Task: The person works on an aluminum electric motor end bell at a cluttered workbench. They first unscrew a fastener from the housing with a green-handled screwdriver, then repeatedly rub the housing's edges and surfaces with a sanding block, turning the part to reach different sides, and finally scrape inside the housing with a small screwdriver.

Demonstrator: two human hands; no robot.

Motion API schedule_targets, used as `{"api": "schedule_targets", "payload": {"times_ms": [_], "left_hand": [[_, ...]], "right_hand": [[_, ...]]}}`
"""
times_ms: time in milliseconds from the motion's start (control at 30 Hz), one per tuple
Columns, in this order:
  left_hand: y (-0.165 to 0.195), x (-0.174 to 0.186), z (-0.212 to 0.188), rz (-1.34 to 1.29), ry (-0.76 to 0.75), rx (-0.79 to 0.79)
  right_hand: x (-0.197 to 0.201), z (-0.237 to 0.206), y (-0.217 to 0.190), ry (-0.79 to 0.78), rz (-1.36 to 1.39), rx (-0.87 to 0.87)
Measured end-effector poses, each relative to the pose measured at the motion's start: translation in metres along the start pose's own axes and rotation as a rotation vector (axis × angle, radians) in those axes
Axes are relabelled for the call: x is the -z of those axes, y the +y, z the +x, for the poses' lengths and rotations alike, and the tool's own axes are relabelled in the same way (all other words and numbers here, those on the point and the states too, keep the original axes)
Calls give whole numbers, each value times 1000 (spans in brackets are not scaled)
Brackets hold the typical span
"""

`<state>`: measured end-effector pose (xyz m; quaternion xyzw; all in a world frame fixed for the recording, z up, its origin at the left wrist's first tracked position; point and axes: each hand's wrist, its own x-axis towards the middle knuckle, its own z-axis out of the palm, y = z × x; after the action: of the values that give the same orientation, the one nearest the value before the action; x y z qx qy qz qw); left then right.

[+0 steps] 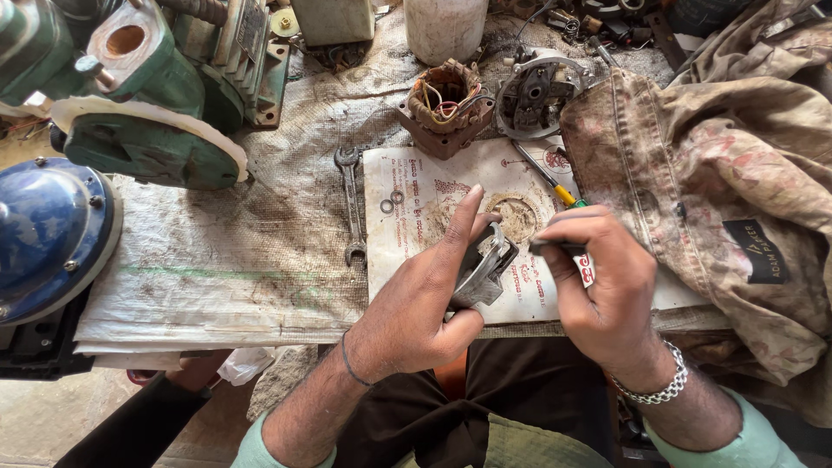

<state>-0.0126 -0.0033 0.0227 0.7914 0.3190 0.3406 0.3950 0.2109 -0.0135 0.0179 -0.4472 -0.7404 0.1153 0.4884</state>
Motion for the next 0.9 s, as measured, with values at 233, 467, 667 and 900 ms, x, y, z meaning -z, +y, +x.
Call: {"api": "schedule_targets", "payload": {"times_ms": [233, 467, 667, 900], "left_hand": [[1, 0, -2, 82, 58, -58], [1, 0, -4, -7, 81, -42], [2, -1, -4, -41, 87, 11], [2, -1, -4, -46, 113, 31]], "right_hand": [[-4, -1, -1, 39, -93, -9], [-5, -3, -1, 57, -62, -30], [-4, -2, -1, 50, -65, 43], [-4, 1, -4, 24, -70, 52]]}}
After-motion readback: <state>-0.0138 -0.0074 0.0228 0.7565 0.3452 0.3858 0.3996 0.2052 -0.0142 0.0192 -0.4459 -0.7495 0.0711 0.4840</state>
